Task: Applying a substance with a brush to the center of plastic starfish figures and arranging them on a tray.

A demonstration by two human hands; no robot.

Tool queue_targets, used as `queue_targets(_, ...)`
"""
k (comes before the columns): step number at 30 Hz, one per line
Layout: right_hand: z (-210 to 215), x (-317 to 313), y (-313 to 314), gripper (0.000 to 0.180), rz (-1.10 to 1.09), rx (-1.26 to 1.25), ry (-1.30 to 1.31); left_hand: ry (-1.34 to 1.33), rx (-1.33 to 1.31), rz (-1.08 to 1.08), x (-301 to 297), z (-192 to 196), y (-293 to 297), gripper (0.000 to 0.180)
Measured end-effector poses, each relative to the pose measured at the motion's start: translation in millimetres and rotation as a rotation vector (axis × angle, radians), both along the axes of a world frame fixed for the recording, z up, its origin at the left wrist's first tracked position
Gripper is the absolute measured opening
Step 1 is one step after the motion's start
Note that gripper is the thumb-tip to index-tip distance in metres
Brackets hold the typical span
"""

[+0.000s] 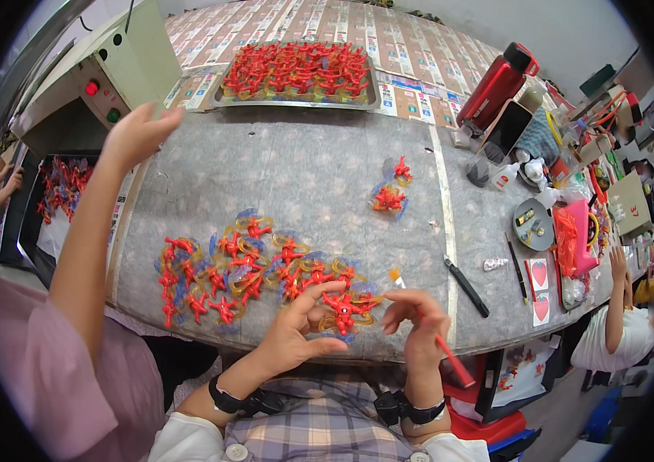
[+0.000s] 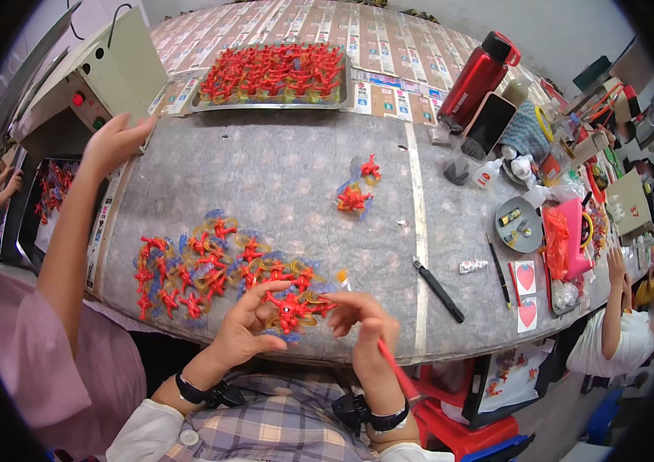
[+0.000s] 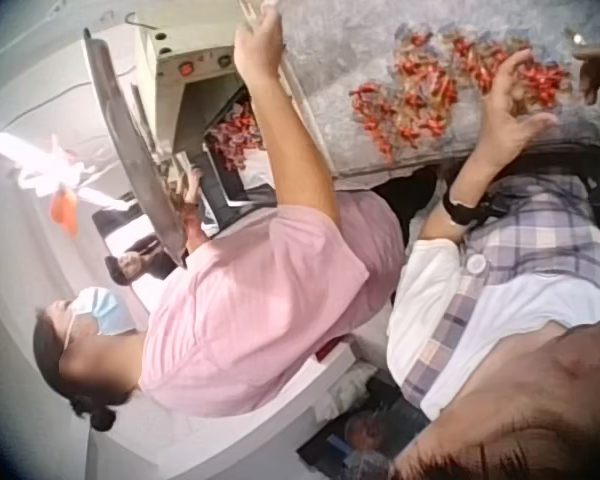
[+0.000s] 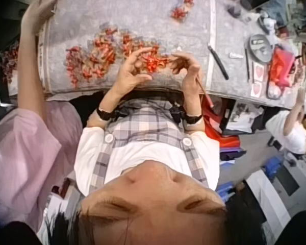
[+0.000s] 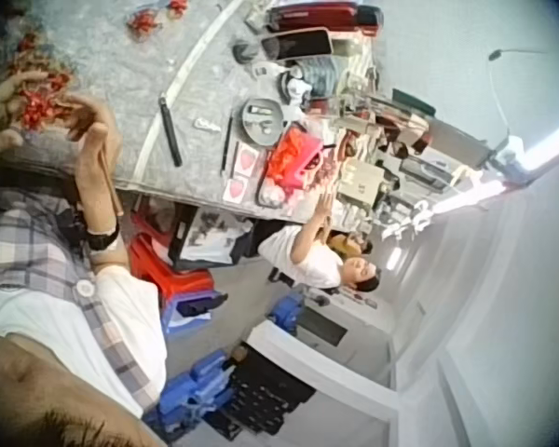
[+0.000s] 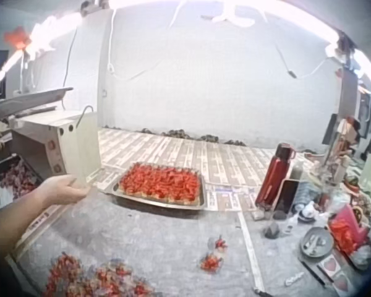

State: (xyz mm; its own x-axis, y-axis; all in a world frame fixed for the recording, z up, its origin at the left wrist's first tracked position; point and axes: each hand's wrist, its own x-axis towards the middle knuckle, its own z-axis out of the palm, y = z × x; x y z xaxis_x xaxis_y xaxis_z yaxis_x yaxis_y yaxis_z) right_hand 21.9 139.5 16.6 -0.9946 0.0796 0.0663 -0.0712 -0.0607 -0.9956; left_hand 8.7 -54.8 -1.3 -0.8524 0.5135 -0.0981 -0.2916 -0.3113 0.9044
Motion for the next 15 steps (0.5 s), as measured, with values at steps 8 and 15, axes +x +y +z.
queue_targets(8, 13.7, -1.0, -0.7, 0.012, -0.008, 0.299, 0.078, -0.104, 0.077, -0.078, -2.5, -6.1, -3.7, 0.082)
queue_targets(15, 9.7, 1.7, -7.9, 0.019, 0.148, 0.284, 0.069, -0.153, 0.228, -0.18, -4.4, -3.8, -5.3, 0.073)
